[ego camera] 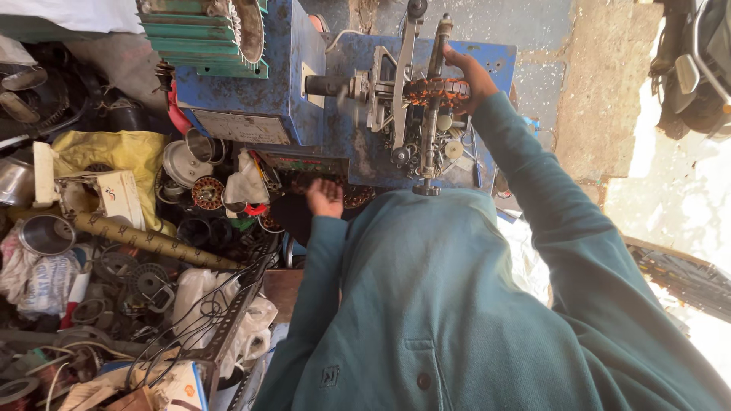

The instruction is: The person winds copper wire onto the armature of an electric motor using a manual winding machine, turning the handle to rotate the component while guiding the wire into the slots.

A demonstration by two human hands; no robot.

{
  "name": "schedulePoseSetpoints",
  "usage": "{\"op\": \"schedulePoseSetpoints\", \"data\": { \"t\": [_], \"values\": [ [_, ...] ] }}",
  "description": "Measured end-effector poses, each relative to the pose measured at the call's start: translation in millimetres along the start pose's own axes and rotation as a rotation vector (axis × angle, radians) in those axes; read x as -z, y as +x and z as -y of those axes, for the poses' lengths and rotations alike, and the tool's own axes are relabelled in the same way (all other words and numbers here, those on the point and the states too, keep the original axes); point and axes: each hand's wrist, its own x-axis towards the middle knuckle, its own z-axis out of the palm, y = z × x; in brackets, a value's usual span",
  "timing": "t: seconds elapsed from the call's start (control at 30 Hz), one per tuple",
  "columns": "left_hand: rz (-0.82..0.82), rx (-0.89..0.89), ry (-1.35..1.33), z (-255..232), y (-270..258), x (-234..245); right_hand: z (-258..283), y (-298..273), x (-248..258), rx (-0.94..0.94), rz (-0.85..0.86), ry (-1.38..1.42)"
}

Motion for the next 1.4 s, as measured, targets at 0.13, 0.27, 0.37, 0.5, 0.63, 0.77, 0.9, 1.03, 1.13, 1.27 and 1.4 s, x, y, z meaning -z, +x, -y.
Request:
{"op": "schedulePoseSetpoints", "data": {
  "t": [0.13,0.27,0.37,0.5,0.63,0.77,0.9,1.03,1.13,1.27,1.4],
  "values": [
    [-0.059,0.091,-0.001,25,40,7,9,-10,-5,0.02,0.044,0.0],
    [0.152,0.079,-0.085,26,51,-4,10,-10,-6,0.009,0.011,-0.037],
    [0.087,0.016,-0.028,27,41,-8,11,-10,-8,0.017,0.018,-0.002],
    [-0.045,-0.073,0.168,23,35,-13,10,-13,-6,0.011,-0.01,-0.055],
    [-0.015,-0.054,0.138,22,40,-10,7,-10,-8,0.05,0.003,0.053],
    [0.031,0.154,0.024,25,40,-11,3,-4,-7,0.044,0.041,0.177],
    [0.205,0.142,-0.102,39,35,-10,-4,-3,-2,0.089,0.035,0.191],
    [0.022,-0.054,-0.037,38,41,-10,0,-9,-2,0.075,0.035,0.112],
    [0.032,-0.159,-0.02,19,36,-9,5,-13,-4,0.022,0.002,0.128],
    [-0.136,-0.577,0.171,-59,21,-12,3,-8,-5,0.095,0.06,0.178],
    [0.261,-1.038,0.209,-179,-15,-54,7,-8,-6,0.026,0.067,0.179]
  ]
}}
